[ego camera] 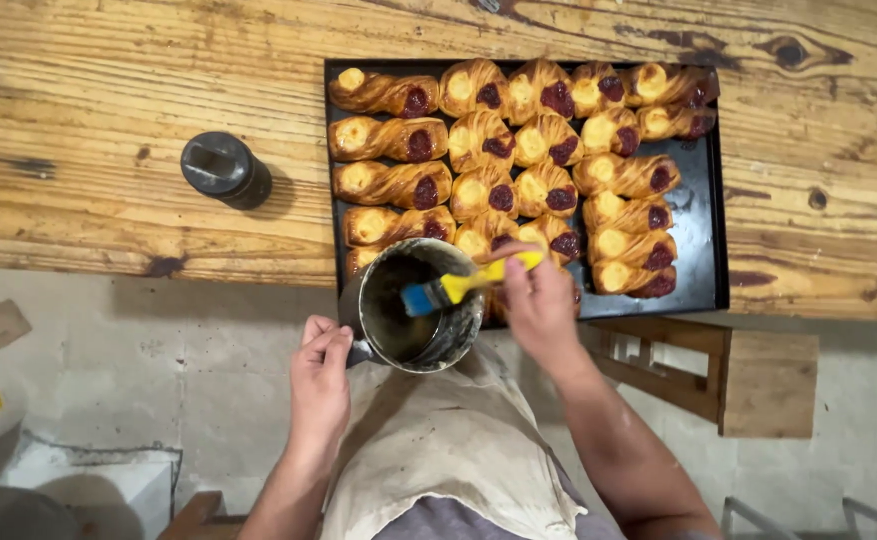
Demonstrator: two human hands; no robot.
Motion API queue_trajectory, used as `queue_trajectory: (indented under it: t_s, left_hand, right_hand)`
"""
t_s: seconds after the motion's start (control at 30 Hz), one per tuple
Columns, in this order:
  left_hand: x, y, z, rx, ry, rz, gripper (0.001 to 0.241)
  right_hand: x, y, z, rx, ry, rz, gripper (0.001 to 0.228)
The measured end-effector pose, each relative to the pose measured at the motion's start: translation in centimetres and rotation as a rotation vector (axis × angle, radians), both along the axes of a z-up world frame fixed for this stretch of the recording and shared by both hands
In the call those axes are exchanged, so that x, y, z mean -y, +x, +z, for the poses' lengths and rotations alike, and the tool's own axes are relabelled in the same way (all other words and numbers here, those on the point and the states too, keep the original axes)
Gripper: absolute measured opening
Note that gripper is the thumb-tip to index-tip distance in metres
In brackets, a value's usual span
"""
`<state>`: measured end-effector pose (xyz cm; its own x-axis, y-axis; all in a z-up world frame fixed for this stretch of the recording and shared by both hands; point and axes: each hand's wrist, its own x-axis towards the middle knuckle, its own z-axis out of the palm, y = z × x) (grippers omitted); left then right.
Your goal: The person uses a yellow silicone brush to apply a liquid glaze from a metal container onto a tray of baked pastries. After glazing, the person sprinkles a white powder over the pastries using a small shaker.
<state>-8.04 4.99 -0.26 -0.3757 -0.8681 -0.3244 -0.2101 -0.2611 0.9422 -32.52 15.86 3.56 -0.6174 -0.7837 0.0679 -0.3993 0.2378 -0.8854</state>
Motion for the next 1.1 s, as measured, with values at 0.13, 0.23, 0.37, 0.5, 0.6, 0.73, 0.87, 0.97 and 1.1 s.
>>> queue_trajectory:
  t_s: [0.13, 0.23, 0.37, 0.5, 0.6, 0.73, 0.87, 0.97, 1.1]
  left_hand:
    - [-2.6, -2.1, -1.4, -0.127, -0.111, 0.098, 0.032]
    - [-4.4, -3.4, -0.8, -0.102, -0.103, 0.16, 0.032]
    - [-6.4, -4.2, 0.1, -0.031, -0.038, 0.256, 0.033]
    - [-8.1, -3.6, 0.8, -0.059, -0.009, 0.34, 0.031]
    - [-8.7, -3.3, 1.5, -0.029, -0.024, 0.375, 0.034]
    - [-9.4, -3.2, 1.9, -0.08, -0.032, 0.431, 0.032]
    - [-9.4, -3.1, 2.1, -0.037, 0.027, 0.437, 0.034]
    - [-9.4, -2.9, 1.9, -0.003, 0.039, 0.426, 0.036]
    - [-8.7, -3.0, 2.4, 0.038, 0.017, 0.424, 0.035]
  right_hand:
    - [-0.7, -6.6, 0.6, 0.156, -0.179, -0.208, 0.033]
    - [-0.6, -11.9, 0.8, 0.29, -0.219, -0.269, 0.034]
    - [1.0, -15.8, -0.6, 0.327, 0.041, -0.23, 0.027]
    - [1.3, -16.6, -4.8, 0.234, 0.343, 0.098, 0.033]
    - [3.5, -18.1, -6.2, 0.102, 0.518, 0.147, 0.029]
    - [5.5, -20.0, -5.3, -0.059, 0.316, 0.169, 0.024]
    - [4.7, -16.2, -1.7, -0.34, 0.73, 0.574, 0.028]
    - [2.0, -16.3, -5.2, -0.534, 0.496, 1.022, 0.043]
    - [5.6, -16.2, -2.6, -0.404, 0.682, 0.667, 0.046]
